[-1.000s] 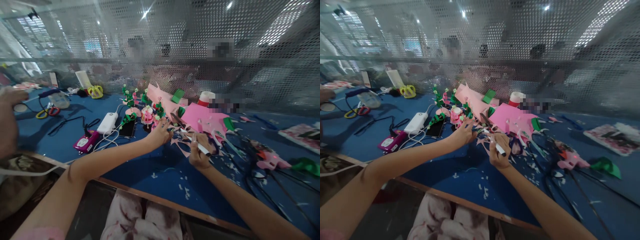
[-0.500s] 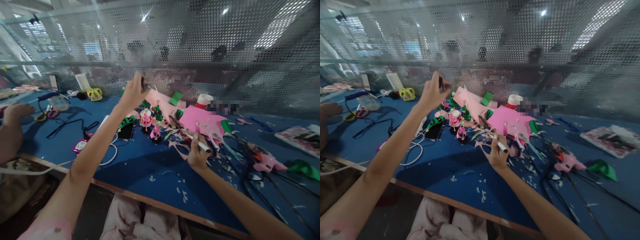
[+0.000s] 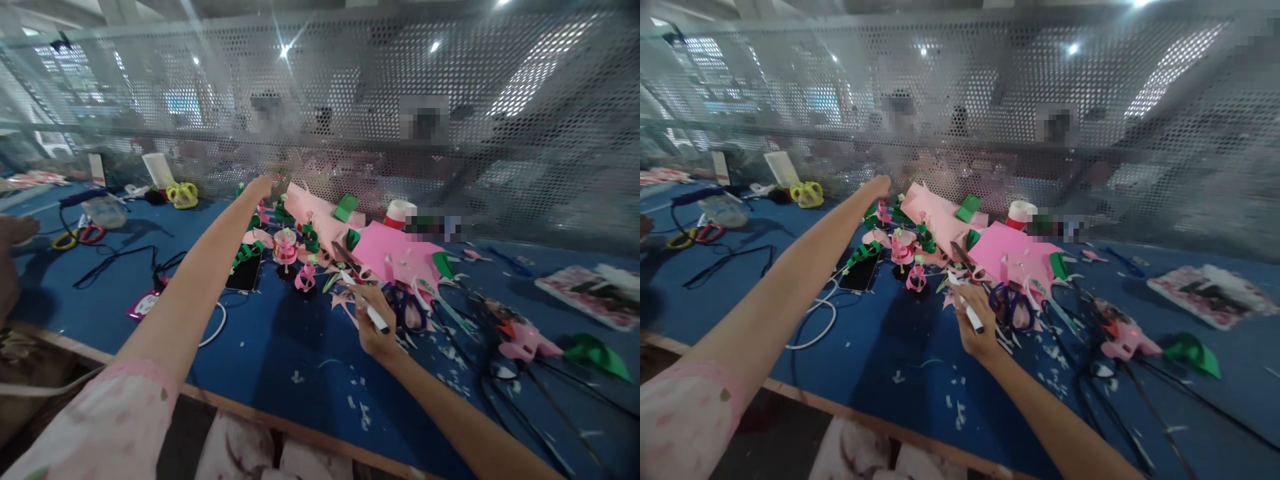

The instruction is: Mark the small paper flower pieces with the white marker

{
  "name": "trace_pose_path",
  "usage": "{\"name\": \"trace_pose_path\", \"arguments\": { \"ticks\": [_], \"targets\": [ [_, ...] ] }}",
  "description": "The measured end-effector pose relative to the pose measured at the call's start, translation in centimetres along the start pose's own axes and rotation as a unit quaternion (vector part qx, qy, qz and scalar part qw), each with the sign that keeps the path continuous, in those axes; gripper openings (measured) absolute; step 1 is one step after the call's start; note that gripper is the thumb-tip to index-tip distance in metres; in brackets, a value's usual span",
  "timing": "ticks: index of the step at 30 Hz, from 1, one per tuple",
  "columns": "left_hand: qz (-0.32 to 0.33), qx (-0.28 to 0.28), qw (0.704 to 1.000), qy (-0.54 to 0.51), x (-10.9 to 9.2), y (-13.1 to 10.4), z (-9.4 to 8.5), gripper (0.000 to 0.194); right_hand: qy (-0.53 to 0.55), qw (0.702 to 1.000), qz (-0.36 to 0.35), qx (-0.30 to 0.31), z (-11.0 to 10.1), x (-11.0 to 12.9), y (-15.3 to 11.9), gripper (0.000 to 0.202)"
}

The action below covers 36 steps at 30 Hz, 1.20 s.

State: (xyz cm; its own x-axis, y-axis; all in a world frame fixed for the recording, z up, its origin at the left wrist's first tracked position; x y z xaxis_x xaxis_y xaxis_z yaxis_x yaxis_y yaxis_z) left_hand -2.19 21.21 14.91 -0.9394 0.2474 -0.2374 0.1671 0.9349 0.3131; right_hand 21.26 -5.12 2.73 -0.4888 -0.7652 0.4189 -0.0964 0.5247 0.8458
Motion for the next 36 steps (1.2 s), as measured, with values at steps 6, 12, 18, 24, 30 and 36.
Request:
{"name": "trace_pose_path", "arguments": {
  "ticks": [6,12,18,24,30,36],
  "targets": [
    [0.018,0.005,0.998,0.056,0.2,-1.3,-0.5,0.038,0.010,0.998,0.026,-0.048,0.4,0.3,2.3,0.018],
    [0.016,-0.066,0.996,0.054,-2.1,-3.5,-4.5,0.042,-0.005,0.995,0.017,-0.101,1.7,0.8,7.4,0.014],
    [-0.024,-0.274,0.953,-0.125,-4.3,-10.1,-9.3,0.024,-0.037,0.991,-0.018,-0.127,1.7,2.9,11.6,0.016],
    [-0.024,-0.278,0.859,-0.429,-5.5,-18.4,-7.6,0.024,-0.052,0.982,-0.018,-0.181,-0.7,4.3,11.1,0.021],
    [-0.102,-0.010,0.743,-0.662,-5.1,-25.4,1.1,0.040,-0.046,0.974,0.009,-0.221,-3.2,3.9,6.4,0.020],
    [-0.161,0.063,0.735,-0.655,-2.4,-28.8,6.2,0.038,-0.010,0.996,0.022,-0.090,-2.5,1.7,1.6,0.018]
  ]
}}
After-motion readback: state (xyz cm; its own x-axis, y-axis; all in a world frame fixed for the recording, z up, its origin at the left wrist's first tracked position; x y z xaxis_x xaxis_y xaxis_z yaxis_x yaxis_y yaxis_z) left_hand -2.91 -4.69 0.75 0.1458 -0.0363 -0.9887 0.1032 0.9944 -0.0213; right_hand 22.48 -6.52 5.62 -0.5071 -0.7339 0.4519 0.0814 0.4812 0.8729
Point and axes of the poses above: each hand's wrist, its own y-axis towards the middle knuckle, its own z-axis out of the palm, x = y × z, the point moved 4 cm from there along y, towards the middle knuckle, and after that the axes turned 2 degrees about z, right-handed, at the moved point
